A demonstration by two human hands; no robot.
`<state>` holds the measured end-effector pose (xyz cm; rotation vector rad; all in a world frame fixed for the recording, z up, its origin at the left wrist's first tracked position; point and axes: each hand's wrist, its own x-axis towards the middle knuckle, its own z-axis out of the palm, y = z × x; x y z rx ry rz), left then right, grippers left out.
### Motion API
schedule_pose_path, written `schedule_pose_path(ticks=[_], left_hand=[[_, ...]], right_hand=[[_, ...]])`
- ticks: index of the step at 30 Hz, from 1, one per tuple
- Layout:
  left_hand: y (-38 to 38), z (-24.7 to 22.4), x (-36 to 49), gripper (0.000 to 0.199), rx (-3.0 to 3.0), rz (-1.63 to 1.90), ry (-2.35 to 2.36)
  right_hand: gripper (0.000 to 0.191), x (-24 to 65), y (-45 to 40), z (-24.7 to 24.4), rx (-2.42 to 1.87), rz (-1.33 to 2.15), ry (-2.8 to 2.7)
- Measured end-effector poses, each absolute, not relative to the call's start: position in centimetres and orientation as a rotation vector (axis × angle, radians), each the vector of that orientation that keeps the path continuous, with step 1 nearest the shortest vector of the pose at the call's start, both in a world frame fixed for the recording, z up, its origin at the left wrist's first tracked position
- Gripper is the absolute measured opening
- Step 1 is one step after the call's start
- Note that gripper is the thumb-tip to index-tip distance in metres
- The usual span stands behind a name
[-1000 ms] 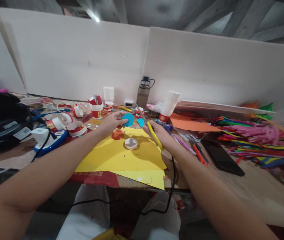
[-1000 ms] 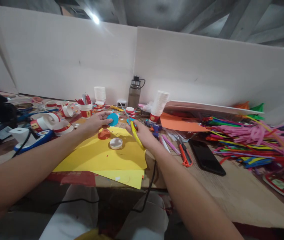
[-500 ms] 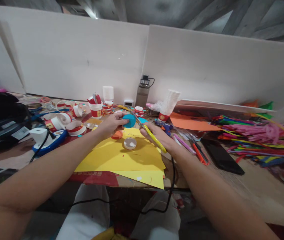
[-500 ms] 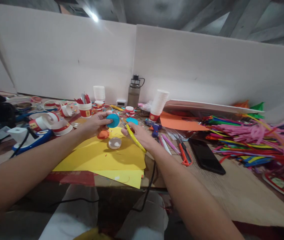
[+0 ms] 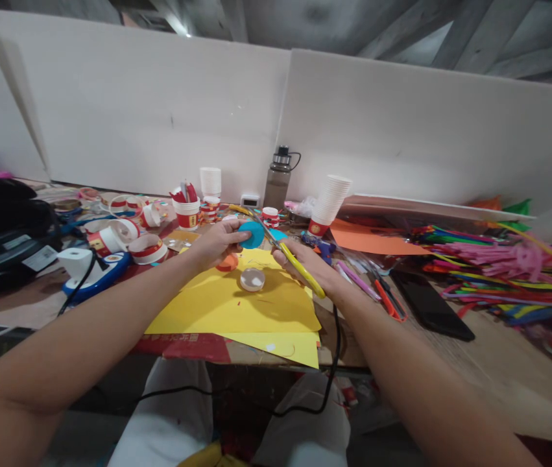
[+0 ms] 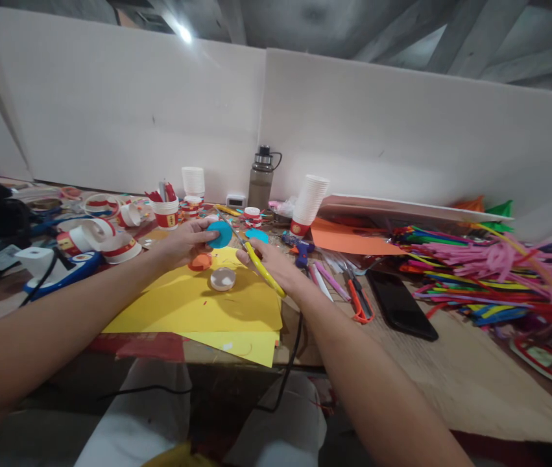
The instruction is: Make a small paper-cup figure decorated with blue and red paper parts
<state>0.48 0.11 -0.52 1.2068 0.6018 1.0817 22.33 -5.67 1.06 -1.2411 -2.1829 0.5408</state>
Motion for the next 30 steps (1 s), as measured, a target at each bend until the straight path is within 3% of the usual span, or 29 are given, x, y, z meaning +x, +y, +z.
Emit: schedule_pose_path(ticks=[8, 30], left_hand=[[0.28, -0.71, 0.28, 0.035, 1.269, 1.058, 0.621], [0.54, -0.36, -0.13, 0.037, 1.308, 1.007, 0.639]], right_hand=[[0.043, 22.37, -5.85, 1.44, -1.241, 0.678, -2.164], [0.040, 22.65, -5.95, 1.71, -1.296, 0.602, -2.208]])
